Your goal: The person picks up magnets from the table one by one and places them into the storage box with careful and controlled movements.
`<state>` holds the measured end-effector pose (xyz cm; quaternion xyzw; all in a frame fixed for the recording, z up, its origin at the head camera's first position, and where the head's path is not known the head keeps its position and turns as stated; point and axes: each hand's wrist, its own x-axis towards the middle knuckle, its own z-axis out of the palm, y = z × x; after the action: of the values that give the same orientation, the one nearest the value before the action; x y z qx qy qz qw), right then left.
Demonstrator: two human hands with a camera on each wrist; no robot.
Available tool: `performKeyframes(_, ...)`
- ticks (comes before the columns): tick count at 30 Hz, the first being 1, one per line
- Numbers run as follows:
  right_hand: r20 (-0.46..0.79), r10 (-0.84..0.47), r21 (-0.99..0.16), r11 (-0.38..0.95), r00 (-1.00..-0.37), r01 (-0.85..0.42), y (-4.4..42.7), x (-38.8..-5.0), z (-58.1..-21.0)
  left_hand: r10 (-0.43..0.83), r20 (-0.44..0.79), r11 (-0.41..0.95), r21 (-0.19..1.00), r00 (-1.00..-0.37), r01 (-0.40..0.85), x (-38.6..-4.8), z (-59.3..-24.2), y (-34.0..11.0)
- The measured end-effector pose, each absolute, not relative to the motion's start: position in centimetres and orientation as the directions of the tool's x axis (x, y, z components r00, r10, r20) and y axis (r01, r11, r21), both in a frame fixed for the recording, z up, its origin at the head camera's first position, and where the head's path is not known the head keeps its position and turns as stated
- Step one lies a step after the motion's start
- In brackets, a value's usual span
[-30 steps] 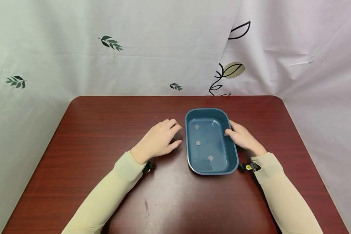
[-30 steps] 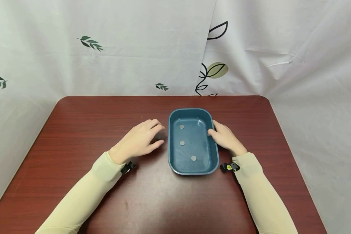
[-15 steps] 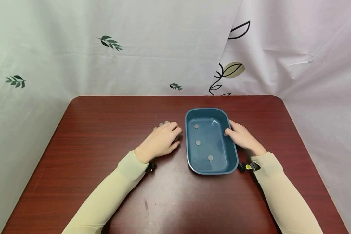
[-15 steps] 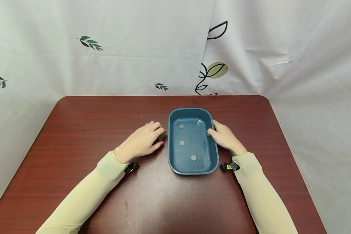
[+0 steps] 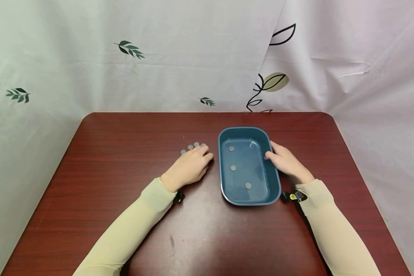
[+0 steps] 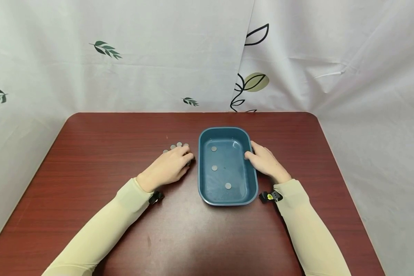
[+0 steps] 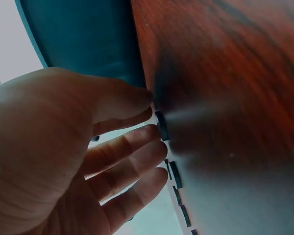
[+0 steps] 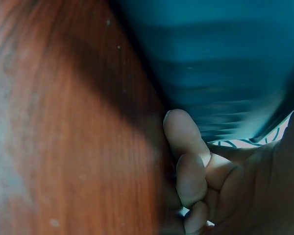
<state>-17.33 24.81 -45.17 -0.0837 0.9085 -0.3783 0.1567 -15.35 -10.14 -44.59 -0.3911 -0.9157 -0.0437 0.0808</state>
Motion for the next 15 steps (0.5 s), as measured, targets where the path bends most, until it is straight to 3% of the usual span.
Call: performKeyframes(15,-0.236,-0.267,-0.711,0.703,-0.934,-0.021,25.1,-17.61,-45.63,0.713,0.186,0.685,0.023,-0.676,0.728,-15.51,-44.63,-10.15)
